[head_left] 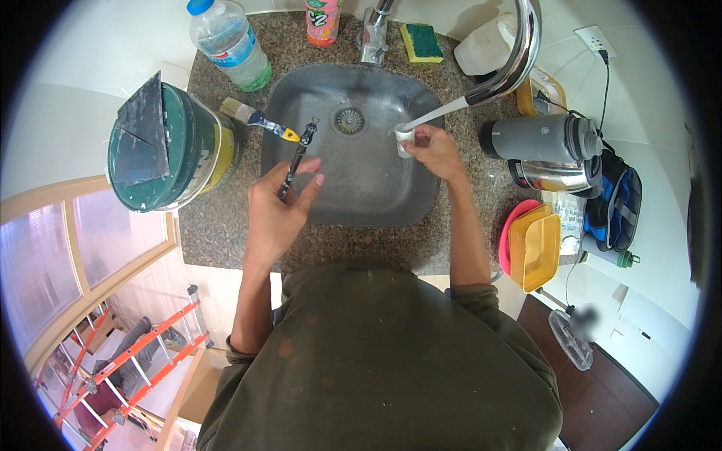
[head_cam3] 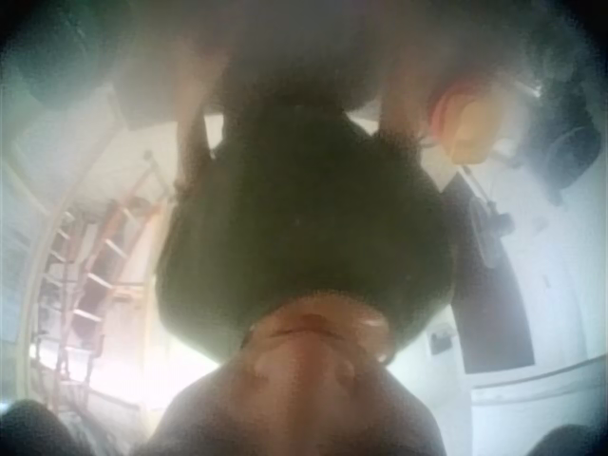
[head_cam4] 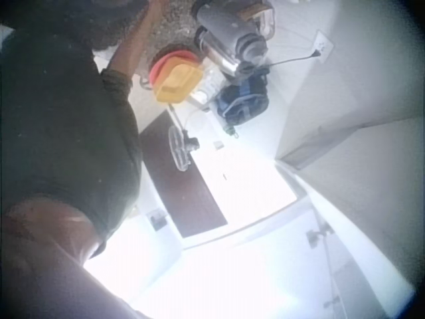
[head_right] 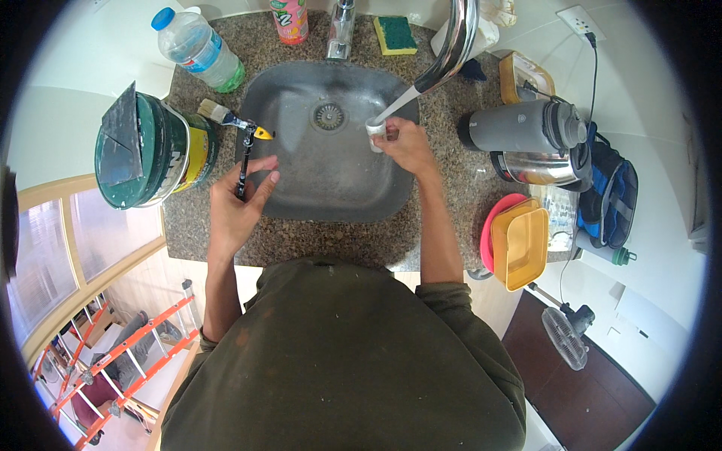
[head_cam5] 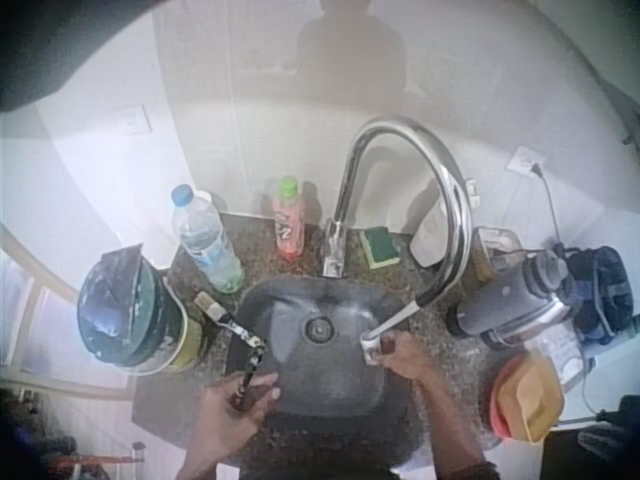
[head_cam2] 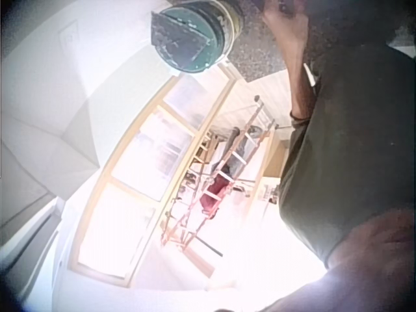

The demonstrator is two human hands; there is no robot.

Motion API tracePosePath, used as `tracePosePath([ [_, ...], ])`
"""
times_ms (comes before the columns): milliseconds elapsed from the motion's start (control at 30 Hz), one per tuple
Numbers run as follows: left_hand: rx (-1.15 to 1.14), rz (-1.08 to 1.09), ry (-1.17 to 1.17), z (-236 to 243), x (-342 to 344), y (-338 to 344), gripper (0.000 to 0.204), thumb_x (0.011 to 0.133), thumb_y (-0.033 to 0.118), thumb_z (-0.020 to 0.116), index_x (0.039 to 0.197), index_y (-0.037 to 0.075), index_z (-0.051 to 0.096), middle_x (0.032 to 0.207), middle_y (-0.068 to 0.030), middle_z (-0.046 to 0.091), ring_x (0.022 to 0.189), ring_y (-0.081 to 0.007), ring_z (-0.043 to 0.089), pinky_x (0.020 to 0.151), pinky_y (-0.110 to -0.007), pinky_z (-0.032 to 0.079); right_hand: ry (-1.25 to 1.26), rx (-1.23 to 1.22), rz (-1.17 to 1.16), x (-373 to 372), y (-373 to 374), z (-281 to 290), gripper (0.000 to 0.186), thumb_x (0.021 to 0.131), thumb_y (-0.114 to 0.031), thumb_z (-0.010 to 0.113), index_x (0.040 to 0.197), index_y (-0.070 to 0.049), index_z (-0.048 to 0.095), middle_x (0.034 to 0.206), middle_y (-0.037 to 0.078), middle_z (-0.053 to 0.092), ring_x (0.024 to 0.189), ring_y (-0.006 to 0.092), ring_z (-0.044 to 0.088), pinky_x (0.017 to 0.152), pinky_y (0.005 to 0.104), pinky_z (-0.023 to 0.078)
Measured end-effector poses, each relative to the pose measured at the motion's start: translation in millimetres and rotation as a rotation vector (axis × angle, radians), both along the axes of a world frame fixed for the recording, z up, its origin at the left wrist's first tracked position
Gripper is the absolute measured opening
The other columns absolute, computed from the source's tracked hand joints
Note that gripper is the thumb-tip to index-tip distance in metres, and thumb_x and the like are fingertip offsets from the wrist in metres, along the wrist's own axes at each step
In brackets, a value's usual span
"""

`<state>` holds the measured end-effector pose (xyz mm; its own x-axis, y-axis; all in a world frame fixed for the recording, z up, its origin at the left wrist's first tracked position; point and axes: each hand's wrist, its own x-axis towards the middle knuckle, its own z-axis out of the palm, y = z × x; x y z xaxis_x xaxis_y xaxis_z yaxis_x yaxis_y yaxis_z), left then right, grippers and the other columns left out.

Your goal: The person cleans a paintbrush and a plastic cup at a sink, then sits on the floor to wipe the cup with a cloth and dip the brush into a paint can. The person handles a paintbrush, plastic cup, cloth, and paint can.

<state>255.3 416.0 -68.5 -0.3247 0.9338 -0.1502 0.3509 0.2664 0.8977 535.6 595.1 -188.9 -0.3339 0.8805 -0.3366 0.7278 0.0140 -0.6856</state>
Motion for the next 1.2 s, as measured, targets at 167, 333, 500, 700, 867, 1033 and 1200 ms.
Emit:
tracePosePath([
  [167, 0.012, -0.004, 0.000, -3, 0, 0, 0.022, 0.091, 0.011, 0.076, 0.113, 0.008, 0.077, 0.075, 0.0057, 0.063, 0.053, 0.0001, 0.035, 0.048, -0.023, 0.025, 0.240, -0.061, -0.124, -3, -9, -22, 0.039, 0.085, -0.002, 0.077, 0.121, 0.003, 0.065, 0.111, 0.011, 0.073, 0.103, 0.0195, 0.072, 0.088, 0.0316, 0.058],
  [333, 0.003, -0.003, -0.002, -3, 0, -1, 0.021, 0.091, 0.010, 0.076, 0.112, 0.007, 0.077, 0.086, 0.0030, 0.070, 0.054, 0.0003, 0.035, 0.048, -0.022, 0.027, 0.360, -0.025, -0.174, -5, -15, -32, 0.036, 0.086, 0.001, 0.075, 0.120, 0.002, 0.064, 0.111, 0.010, 0.072, 0.104, 0.0188, 0.071, 0.090, 0.0306, 0.057],
  [500, -0.002, -0.018, 0.000, -3, 1, 0, 0.022, 0.091, 0.010, 0.076, 0.112, 0.007, 0.077, 0.085, 0.0034, 0.069, 0.054, 0.0003, 0.036, 0.048, -0.022, 0.027, 0.321, -0.026, -0.183, -3, -16, -28, 0.032, 0.086, -0.001, 0.075, 0.116, 0.002, 0.066, 0.104, 0.008, 0.072, 0.099, 0.0165, 0.071, 0.086, 0.0301, 0.057],
  [700, -0.008, -0.014, 0.005, -8, 0, -2, 0.022, 0.091, 0.010, 0.076, 0.112, 0.008, 0.077, 0.083, 0.0036, 0.069, 0.054, -0.0001, 0.035, 0.048, -0.022, 0.027, 0.056, -0.187, -0.071, 12, -15, -1, 0.042, 0.083, -0.033, 0.079, 0.099, 0.005, 0.073, 0.084, 0.011, 0.073, 0.078, 0.0145, 0.069, 0.068, 0.0302, 0.054],
  [867, 0.009, -0.021, 0.002, -11, 1, -2, 0.022, 0.091, 0.011, 0.076, 0.113, 0.008, 0.076, 0.084, 0.0035, 0.070, 0.054, -0.0006, 0.036, 0.048, -0.022, 0.028, -0.093, -0.350, -0.012, 8, -6, 27, 0.048, 0.083, -0.038, 0.078, 0.100, 0.006, 0.073, 0.086, 0.012, 0.073, 0.079, 0.0165, 0.070, 0.070, 0.0329, 0.054],
  [1033, 0.017, -0.029, 0.006, -9, 0, -2, 0.024, 0.091, 0.010, 0.075, 0.114, 0.008, 0.076, 0.086, 0.0027, 0.073, 0.054, -0.0007, 0.037, 0.048, -0.022, 0.030, 0.314, 0.019, -0.080, 7, -2, -3, 0.042, 0.081, -0.026, 0.081, 0.109, 0.003, 0.070, 0.095, 0.014, 0.075, 0.089, 0.0205, 0.074, 0.078, 0.0339, 0.058],
  [1200, -0.003, -0.012, -0.019, -7, 0, -3, 0.024, 0.091, 0.010, 0.075, 0.114, 0.007, 0.076, 0.088, 0.0019, 0.074, 0.053, -0.0006, 0.036, 0.048, -0.023, 0.029, 0.306, 0.115, -0.169, -5, -5, -11, 0.041, 0.079, -0.013, 0.082, 0.113, 0.003, 0.066, 0.103, 0.016, 0.075, 0.099, 0.0238, 0.074, 0.089, 0.0353, 0.059],
])
